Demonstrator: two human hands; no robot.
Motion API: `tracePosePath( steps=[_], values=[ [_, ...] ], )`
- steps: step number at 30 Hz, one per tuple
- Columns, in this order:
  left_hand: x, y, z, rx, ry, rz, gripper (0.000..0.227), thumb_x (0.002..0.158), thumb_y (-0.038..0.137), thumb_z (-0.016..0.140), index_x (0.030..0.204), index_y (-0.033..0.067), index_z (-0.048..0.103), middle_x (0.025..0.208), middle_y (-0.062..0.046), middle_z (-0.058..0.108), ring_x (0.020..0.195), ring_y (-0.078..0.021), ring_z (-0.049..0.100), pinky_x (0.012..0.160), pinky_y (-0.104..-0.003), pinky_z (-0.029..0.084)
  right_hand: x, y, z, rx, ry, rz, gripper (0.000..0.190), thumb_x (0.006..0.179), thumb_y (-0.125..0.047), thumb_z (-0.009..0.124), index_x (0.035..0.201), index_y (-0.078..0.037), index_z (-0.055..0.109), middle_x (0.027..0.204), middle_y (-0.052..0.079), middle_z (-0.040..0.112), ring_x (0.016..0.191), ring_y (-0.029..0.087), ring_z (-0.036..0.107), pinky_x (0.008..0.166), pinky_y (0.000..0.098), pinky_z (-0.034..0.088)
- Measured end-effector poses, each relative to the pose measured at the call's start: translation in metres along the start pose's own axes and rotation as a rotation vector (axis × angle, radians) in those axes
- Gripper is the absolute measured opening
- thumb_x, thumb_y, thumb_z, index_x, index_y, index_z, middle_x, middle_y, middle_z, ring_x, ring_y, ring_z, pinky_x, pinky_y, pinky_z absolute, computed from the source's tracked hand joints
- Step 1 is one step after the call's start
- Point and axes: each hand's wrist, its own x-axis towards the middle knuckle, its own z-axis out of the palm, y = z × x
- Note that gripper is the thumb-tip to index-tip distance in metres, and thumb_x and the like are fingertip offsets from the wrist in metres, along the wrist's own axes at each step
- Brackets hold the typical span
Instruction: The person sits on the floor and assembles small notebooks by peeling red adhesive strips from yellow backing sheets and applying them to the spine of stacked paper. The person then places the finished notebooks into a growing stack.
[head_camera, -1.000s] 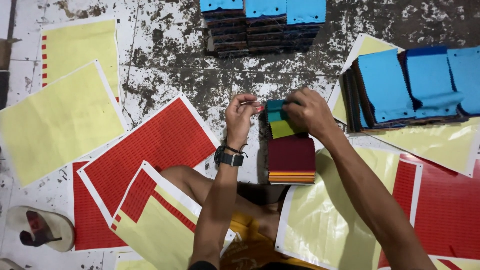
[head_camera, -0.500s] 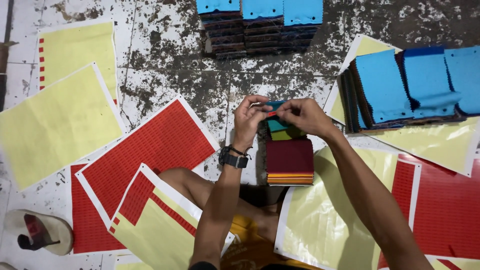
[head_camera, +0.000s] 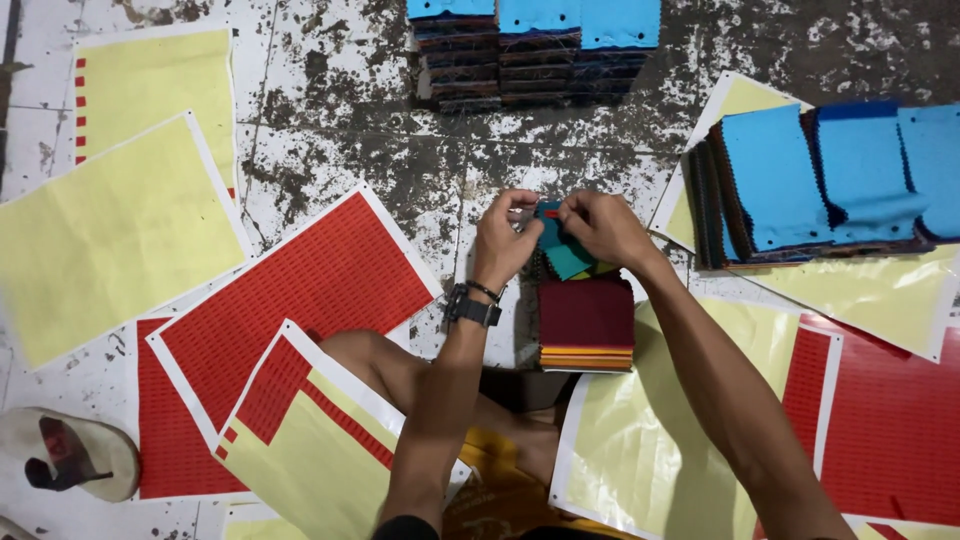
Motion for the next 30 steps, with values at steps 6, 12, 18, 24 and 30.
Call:
tracePosePath(
  steps=[6,12,18,24,30],
  values=[
    [0.017,-0.028,0.027,-0.039,0.027,-0.070,0.032,0.081,0.019,0.076,0.111,0.0192,0.067,0.102,-0.004,0.074,0.095,-0.0269,0.073,0.082,-0.042,0.060,0.007,0.012,0.020,-0.156,0.013,0.068,0.020,0.094,-0.027,0.065,0.099,-0.011,0.074,0.084,0.017,0.076,0.087,0.040,0.074,0.072,0.0505,0.057],
    [0.018,-0.031,0.030,-0.036,0.043,-0.119,0.034,0.077,0.024,0.079,0.108,0.0197,0.067,0.098,-0.002,0.074,0.089,-0.0209,0.073,0.080,-0.038,0.061,0.004,0.002,0.009,-0.549,0.222,-0.159,0.030,0.086,-0.020,0.078,0.116,-0.016,0.072,0.101,0.012,0.068,0.094,0.037,0.069,0.076,0.0537,0.058],
    [0.013,-0.023,0.018,-0.272,0.081,-0.131,0.027,0.086,0.018,0.075,0.112,0.0132,0.068,0.101,-0.011,0.074,0.092,-0.0208,0.073,0.081,-0.038,0.059,0.008,0.041,0.013,-0.642,0.404,-0.432,0.009,0.085,-0.022,0.085,0.087,-0.022,0.076,0.087,-0.002,0.070,0.085,0.022,0.070,0.078,0.0406,0.059],
    [0.023,-0.026,0.006,-0.705,0.018,-0.238,0.030,0.099,0.030,0.049,0.117,0.0114,0.065,0.101,-0.005,0.072,0.088,-0.0104,0.068,0.060,-0.016,0.042,-0.012,0.037,0.004,-0.327,0.159,-0.535,0.017,0.080,-0.020,0.081,0.091,-0.011,0.072,0.103,0.011,0.068,0.105,0.036,0.068,0.089,0.0495,0.056],
    [0.025,0.000,0.012,-0.590,-0.164,0.150,0.046,0.106,0.032,0.031,0.130,0.0090,0.063,0.124,-0.018,0.062,0.132,-0.0301,0.049,0.117,-0.044,0.027,-0.029,-0.039,-0.032,0.314,-0.156,-0.319,0.024,0.096,-0.016,0.070,0.115,-0.002,0.074,0.104,0.024,0.075,0.105,0.041,0.071,0.089,0.0548,0.053]
  ],
)
